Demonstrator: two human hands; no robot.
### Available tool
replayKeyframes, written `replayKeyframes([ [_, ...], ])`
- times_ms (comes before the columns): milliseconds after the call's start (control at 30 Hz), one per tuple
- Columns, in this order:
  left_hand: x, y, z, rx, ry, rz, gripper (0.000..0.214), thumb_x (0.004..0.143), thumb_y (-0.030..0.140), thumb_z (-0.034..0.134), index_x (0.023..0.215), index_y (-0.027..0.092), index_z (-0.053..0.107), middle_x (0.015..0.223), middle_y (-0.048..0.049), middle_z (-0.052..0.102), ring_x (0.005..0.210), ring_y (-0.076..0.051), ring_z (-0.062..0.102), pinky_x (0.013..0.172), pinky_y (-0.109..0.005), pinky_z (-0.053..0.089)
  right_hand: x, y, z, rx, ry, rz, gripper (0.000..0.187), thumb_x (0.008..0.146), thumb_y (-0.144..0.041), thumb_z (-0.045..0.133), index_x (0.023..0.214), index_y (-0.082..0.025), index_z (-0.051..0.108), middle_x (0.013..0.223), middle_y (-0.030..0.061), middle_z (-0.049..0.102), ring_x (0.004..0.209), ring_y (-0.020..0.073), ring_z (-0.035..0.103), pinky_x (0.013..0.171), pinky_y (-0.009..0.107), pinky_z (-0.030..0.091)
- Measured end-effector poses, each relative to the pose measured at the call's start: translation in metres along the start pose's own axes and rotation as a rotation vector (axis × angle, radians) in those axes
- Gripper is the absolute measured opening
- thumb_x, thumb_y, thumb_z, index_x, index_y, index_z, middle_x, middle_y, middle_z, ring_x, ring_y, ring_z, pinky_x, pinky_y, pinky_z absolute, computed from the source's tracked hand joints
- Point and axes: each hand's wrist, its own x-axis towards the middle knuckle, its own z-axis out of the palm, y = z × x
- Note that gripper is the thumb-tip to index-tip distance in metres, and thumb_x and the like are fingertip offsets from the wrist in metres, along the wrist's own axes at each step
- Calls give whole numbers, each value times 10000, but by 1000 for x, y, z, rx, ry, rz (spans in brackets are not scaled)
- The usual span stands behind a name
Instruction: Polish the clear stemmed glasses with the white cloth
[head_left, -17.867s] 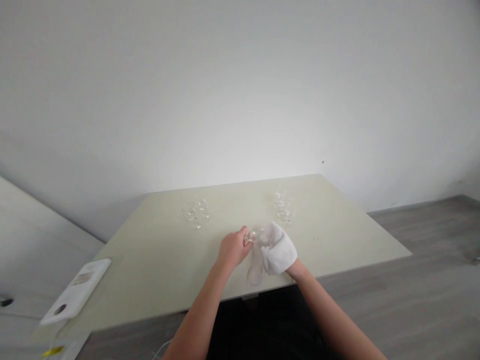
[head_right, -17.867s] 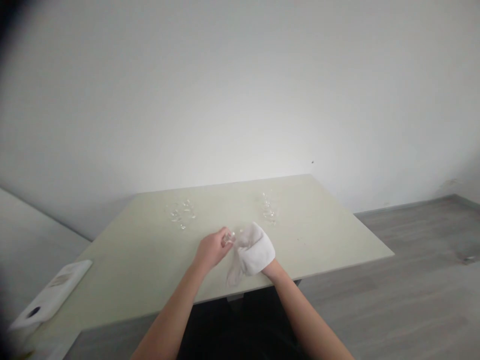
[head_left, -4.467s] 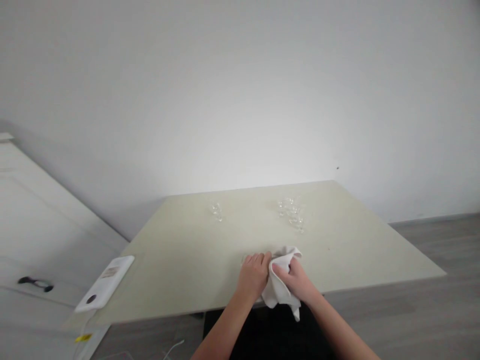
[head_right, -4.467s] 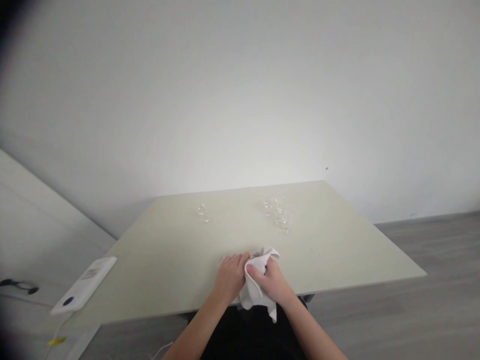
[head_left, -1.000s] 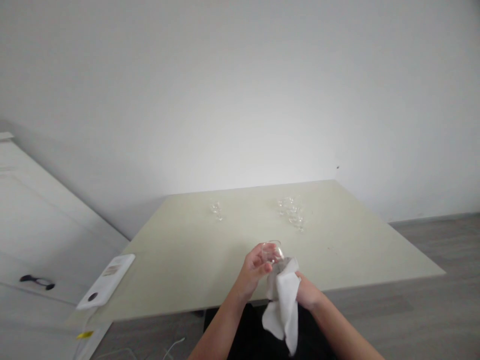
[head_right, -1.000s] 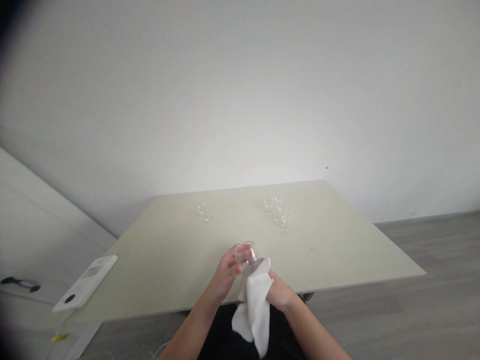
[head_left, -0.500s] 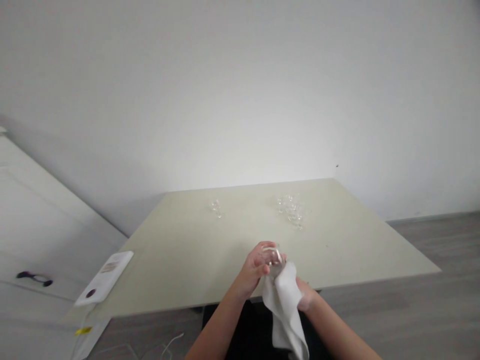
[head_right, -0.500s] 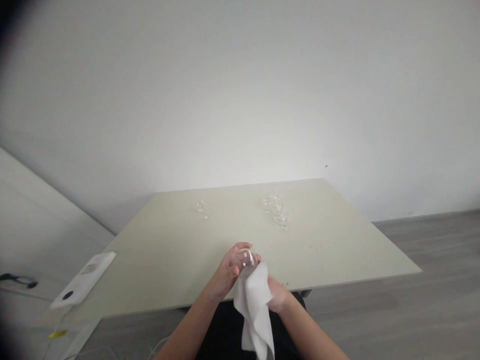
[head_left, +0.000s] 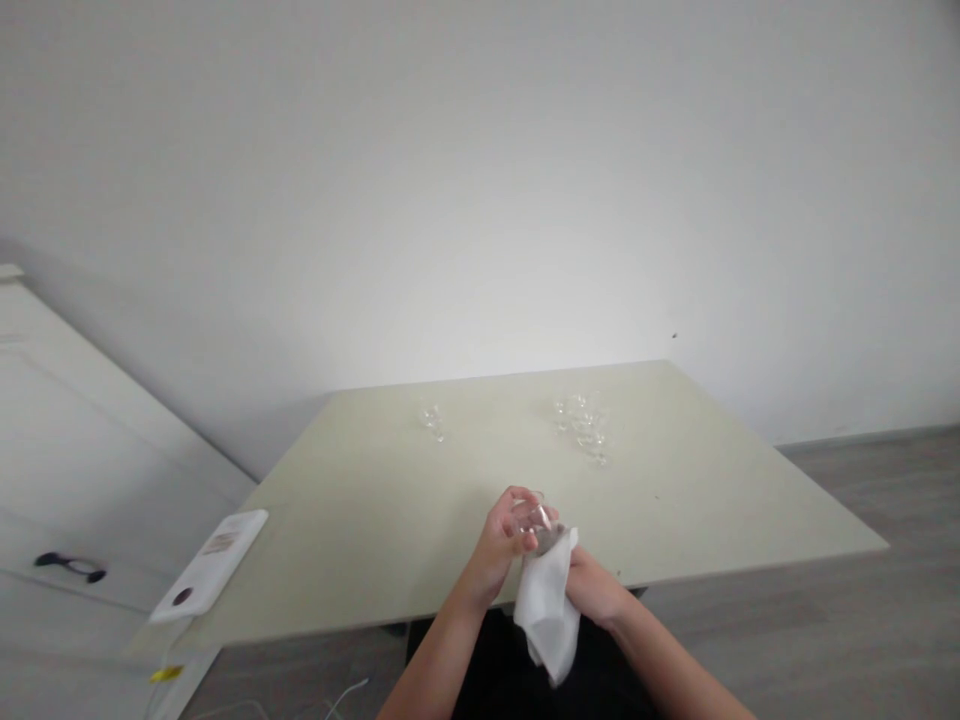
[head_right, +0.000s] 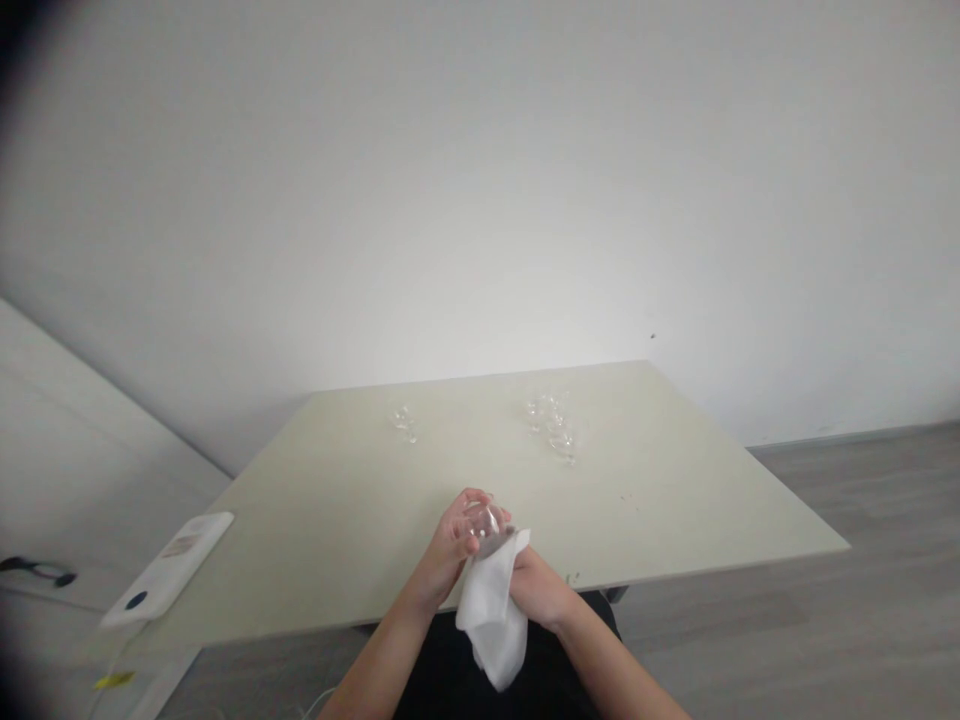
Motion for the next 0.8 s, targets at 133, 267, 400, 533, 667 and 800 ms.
replayKeyframes([
  [133,0,0,0,13,-93,-7,749,532,608,829,1081,196,531,1014,-95,658,898,-233,630,795,-341,466,-3,10,-6,238,26,149,411,686,-524,744,897,-177,683,719,15,615,589,124,500,579,257,436],
  [267,1,3,-1,168,-6,-6,830,562,580,828,1233,171,559,977,-67,599,866,-193,591,729,-264,437,-1,7,-4,95,40,61,319,698,-436,760,859,-170,687,731,8,627,642,132,526,642,264,442],
  [400,2,0,-2,151,49,-28,813,553,485,868,1240,181,559,921,-34,576,779,-144,567,673,-227,420,2,6,0,48,54,34,251,744,-391,716,837,-162,674,704,-1,615,653,135,526,671,272,447],
  [533,2,-3,-3,113,54,-6,736,547,441,881,1164,186,569,925,-31,593,773,-134,567,664,-219,425,2,11,-1,67,47,65,226,745,-371,710,815,-160,671,700,-6,610,646,127,516,662,260,435],
  [667,0,-2,-4,120,65,1,692,579,404,873,1153,193,550,960,-38,616,809,-140,585,704,-231,442,1,5,-5,26,27,83,234,743,-375,711,744,-148,656,663,-8,598,655,131,515,652,253,426],
  [800,1,-2,-5,118,95,14,660,593,388,869,1137,188,553,978,-50,645,844,-161,605,742,-254,451,1,-1,-6,40,39,93,227,727,-361,728,736,-145,660,676,-7,616,649,126,523,658,253,430],
])
